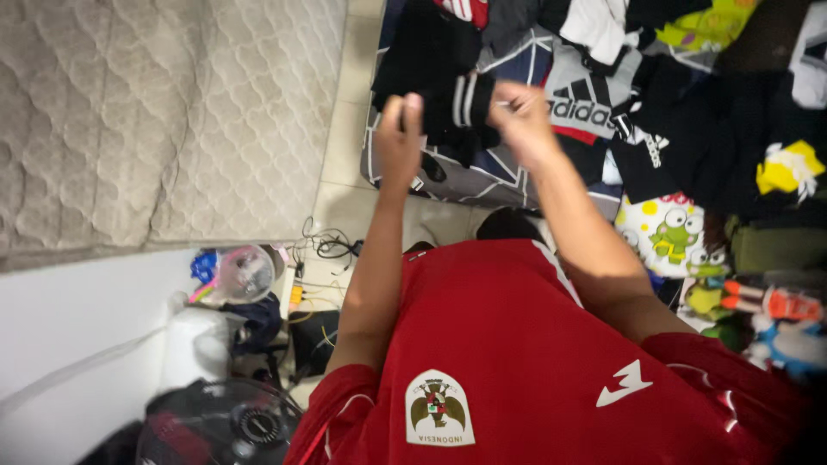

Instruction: The person folds various clothing items including t-shirts and socks on a bed and places them into a wooden wardrobe. The person handles each item individually, smoothing and folding them before stacking them in the wardrobe.

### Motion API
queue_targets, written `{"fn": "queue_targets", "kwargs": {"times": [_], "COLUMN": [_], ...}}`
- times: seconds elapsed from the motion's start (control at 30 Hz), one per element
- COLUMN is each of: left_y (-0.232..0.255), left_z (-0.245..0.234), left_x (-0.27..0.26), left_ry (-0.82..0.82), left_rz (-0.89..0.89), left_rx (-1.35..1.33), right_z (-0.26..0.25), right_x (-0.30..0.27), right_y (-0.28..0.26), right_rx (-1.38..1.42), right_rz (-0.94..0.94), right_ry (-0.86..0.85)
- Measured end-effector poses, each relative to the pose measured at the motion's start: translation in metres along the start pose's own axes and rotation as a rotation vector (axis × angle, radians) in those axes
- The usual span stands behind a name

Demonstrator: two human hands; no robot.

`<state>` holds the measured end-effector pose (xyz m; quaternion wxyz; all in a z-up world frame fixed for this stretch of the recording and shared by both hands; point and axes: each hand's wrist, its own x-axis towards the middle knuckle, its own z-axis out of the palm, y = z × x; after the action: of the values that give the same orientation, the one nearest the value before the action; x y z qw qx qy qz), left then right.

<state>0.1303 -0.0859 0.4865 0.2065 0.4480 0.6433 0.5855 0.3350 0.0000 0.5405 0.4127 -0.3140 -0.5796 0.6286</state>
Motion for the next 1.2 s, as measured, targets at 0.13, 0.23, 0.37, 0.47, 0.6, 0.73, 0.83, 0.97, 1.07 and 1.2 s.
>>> {"fn": "queue_targets", "kwargs": {"times": [0.13, 0.23, 0.37, 0.47, 0.6, 0.73, 0.83, 0.97, 1.07, 1.2], "left_y": [-0.026, -0.013, 0.033, 0.066, 0.092, 0.104, 0.113, 0.124, 0.128, 0.125], "left_z": [-0.061, -0.078, -0.032, 0.017, 0.049, 0.031, 0.003, -0.019, -0.022, -0.015], "left_x": [0.043, 0.055, 0.041, 0.03, 0.034, 0.032, 0.029, 0.016, 0.007, -0.006], "left_ry": [0.514, 0.403, 0.102, -0.305, -0.243, 0.071, 0.085, 0.072, 0.101, -0.072], "left_rz": [0.001, -0.53, 0.181, -0.18, -0.255, -0.243, -0.179, -0.175, -0.218, 0.059], "left_rx": [0.075, -0.108, 0.02, -0.338, -0.565, -0.731, -0.752, -0.793, -0.636, -0.454], "right_z": [-0.073, -0.123, -0.122, -0.093, -0.067, -0.085, -0.1, -0.1, -0.072, -0.015], "right_x": [0.009, 0.016, 0.025, 0.029, 0.028, 0.024, 0.035, 0.043, 0.04, 0.04], "right_y": [-0.056, -0.075, -0.06, -0.049, -0.058, -0.057, -0.049, -0.046, -0.052, -0.06], "right_rx": [0.278, 0.392, 0.391, 0.468, 0.485, 0.461, 0.234, -0.171, -0.43, -0.401], "right_rz": [0.066, -0.13, -0.066, 0.028, 0.092, 0.15, 0.061, -0.148, -0.588, -0.704], "right_ry": [0.401, 0.209, 0.069, -0.007, -0.022, 0.033, -0.018, 0.078, 0.112, -0.422]}}
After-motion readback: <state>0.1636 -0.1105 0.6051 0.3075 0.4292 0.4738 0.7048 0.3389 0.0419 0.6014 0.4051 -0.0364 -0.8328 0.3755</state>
